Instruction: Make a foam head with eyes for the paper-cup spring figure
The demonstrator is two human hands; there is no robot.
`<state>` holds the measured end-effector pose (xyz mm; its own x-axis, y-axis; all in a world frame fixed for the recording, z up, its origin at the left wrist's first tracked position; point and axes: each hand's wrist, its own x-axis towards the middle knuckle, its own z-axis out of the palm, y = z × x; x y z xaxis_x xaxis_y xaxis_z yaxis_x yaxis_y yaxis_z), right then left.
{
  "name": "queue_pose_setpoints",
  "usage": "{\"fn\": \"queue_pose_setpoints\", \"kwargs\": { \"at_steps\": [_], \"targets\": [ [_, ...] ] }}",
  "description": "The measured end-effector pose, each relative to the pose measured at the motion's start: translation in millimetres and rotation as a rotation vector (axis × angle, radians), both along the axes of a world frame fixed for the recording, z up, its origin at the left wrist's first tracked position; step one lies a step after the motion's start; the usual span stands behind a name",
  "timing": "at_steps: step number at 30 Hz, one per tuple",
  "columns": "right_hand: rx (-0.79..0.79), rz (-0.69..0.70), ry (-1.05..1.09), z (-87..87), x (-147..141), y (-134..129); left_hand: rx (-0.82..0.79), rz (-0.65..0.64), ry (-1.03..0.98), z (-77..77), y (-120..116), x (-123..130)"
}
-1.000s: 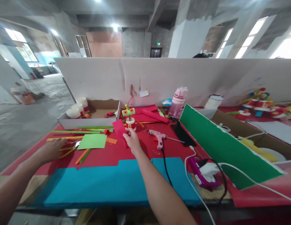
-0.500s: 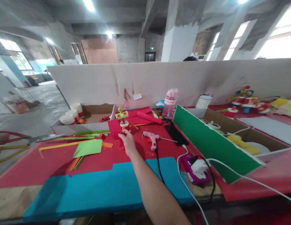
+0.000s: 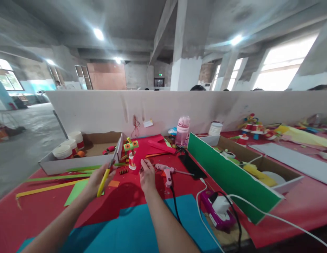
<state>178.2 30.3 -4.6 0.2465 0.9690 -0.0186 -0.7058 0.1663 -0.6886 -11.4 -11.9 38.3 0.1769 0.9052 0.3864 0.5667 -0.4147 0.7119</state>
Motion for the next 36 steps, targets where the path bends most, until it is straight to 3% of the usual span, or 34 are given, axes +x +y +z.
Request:
{"fn": "queue_pose_setpoints", "kwargs": {
  "at_steps": [4, 7, 11, 20, 36],
  "targets": [
    [-0.020, -0.028, 0.054, 2.3, 4, -1, -0.038, 0.017, 0.416, -13.7, -8, 0],
    [-0.007, -0.033, 0.103, 6.1, 4, -2, -0.079, 0.058, 0.679, -8.0, -13, -11],
    [-0.017, -0.060, 0.143, 12.0, 6, -2, -0.157, 0.093, 0.881, 2.3, -11, -15],
    [-0.018, -0.001, 0.136, 15.0, 7, -7, -0.170, 0.052, 0.890, -2.7, -10, -13],
    [-0.131, 0.014, 0.213, 22.9, 6, -12, -0.189, 0.011, 0.965, 8.1, -18, -9]
  ]
}}
